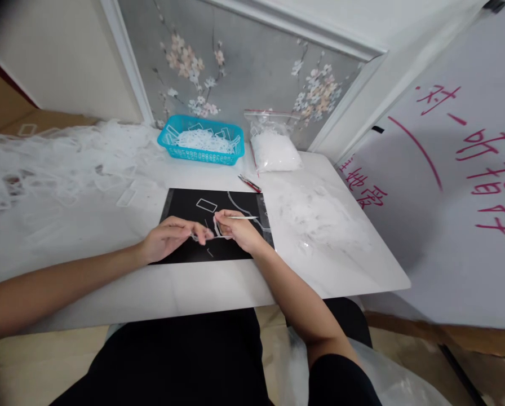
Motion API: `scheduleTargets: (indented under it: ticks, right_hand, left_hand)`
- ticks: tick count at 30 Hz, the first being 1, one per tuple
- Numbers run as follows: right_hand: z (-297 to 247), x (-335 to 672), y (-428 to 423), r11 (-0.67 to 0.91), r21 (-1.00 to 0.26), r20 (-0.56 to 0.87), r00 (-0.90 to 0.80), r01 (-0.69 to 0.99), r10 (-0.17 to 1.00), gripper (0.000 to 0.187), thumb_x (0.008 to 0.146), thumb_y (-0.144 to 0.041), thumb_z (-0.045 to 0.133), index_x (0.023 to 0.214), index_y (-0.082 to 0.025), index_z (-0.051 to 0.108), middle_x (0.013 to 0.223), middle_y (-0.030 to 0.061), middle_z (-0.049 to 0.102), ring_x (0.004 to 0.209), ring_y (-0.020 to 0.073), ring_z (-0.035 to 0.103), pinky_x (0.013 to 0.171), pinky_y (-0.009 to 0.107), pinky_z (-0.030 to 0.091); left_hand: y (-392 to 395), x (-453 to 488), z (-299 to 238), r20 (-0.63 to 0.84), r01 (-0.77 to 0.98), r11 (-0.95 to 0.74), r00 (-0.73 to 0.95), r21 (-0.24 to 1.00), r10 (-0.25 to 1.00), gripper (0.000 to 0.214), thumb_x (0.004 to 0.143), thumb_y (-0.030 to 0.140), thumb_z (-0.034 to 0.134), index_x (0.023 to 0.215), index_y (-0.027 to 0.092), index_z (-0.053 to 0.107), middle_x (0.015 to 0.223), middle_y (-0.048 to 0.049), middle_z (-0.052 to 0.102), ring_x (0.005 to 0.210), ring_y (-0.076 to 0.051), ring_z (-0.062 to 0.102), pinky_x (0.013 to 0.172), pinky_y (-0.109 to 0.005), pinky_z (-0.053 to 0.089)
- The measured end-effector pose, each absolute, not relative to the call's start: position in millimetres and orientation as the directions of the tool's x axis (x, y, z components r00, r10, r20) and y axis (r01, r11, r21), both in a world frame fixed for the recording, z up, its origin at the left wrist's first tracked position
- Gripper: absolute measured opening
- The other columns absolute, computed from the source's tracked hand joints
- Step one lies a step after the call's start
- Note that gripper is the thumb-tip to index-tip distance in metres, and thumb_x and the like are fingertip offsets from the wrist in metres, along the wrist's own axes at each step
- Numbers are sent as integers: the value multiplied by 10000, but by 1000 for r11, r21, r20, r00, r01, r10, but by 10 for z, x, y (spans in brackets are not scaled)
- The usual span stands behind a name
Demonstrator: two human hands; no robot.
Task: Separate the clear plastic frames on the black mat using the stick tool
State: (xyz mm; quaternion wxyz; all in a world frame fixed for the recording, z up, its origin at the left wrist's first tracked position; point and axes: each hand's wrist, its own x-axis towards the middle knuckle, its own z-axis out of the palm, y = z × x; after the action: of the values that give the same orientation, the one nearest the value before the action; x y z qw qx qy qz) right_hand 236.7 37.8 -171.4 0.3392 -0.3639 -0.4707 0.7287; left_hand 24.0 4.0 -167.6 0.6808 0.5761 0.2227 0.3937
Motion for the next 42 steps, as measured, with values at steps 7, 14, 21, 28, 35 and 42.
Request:
scheduleTargets:
  ticks: [7, 14, 21, 28, 35, 42]
  right_hand:
    - [-1715, 2279, 309, -325, -935, -208, -524, -141, 826, 289, 824, -427, 701, 761, -184, 557, 500, -108, 294, 450, 57, 214, 448, 224, 149]
    - [-1700, 2284, 288, -278, -956, -188, -523, -98, 831, 289, 837, -424, 699, 751, -167, 599, 476, -95, 344, 456, 57, 224, 451, 225, 155]
    - [-1718, 2392, 322, -202, -973, -227, -585, 109, 778, 308, 861, -460, 661, 781, -165, 631, 481, -90, 361, 454, 57, 255, 452, 224, 170]
    - [-1685, 2448, 377, -210, -967, -254, -542, 141, 801, 326, 846, -470, 676, 744, -169, 607, 482, -91, 347, 458, 56, 241, 447, 220, 167]
    - [-1691, 2417, 358, -161, -984, -176, -500, 74, 848, 385, 829, -477, 704, 664, -187, 511, 496, -93, 346, 466, 53, 255, 448, 208, 209]
    - [-1736, 2399, 399, -143, -988, -154, -457, 60, 876, 414, 841, -527, 674, 670, -191, 504, 498, -95, 344, 458, 54, 257, 440, 212, 202]
  left_hand:
    - [0, 319, -1689, 39, -350, 159, 496, 923, 867, 496, 846, 359, 614, 501, 199, 296, 493, 31, 274, 518, -125, 368, 641, -357, 403]
    - [78, 277, -1729, -38, -331, 225, 487, 916, 872, 547, 831, 360, 622, 559, 208, 171, 496, 71, 159, 441, -65, 181, 481, -276, 202]
    - [218, 175, -1785, -63, -308, 217, 443, 926, 894, 544, 832, 332, 638, 569, 201, 181, 496, 80, 189, 409, -45, 189, 450, -249, 173]
    - [327, 155, -1866, -7, -213, 92, 367, 973, 930, 515, 908, 385, 574, 586, 196, 219, 539, 74, 216, 442, -51, 205, 453, -237, 173]
    - [194, 198, -1842, 89, 52, -128, 470, 990, 878, 412, 983, 453, 478, 695, 160, 503, 632, 27, 423, 540, -85, 371, 500, -236, 260]
    - [19, 218, -1780, 306, 299, -642, 689, 706, 657, 264, 1000, 279, 444, 825, 160, 600, 824, -29, 607, 741, -132, 535, 681, -274, 373]
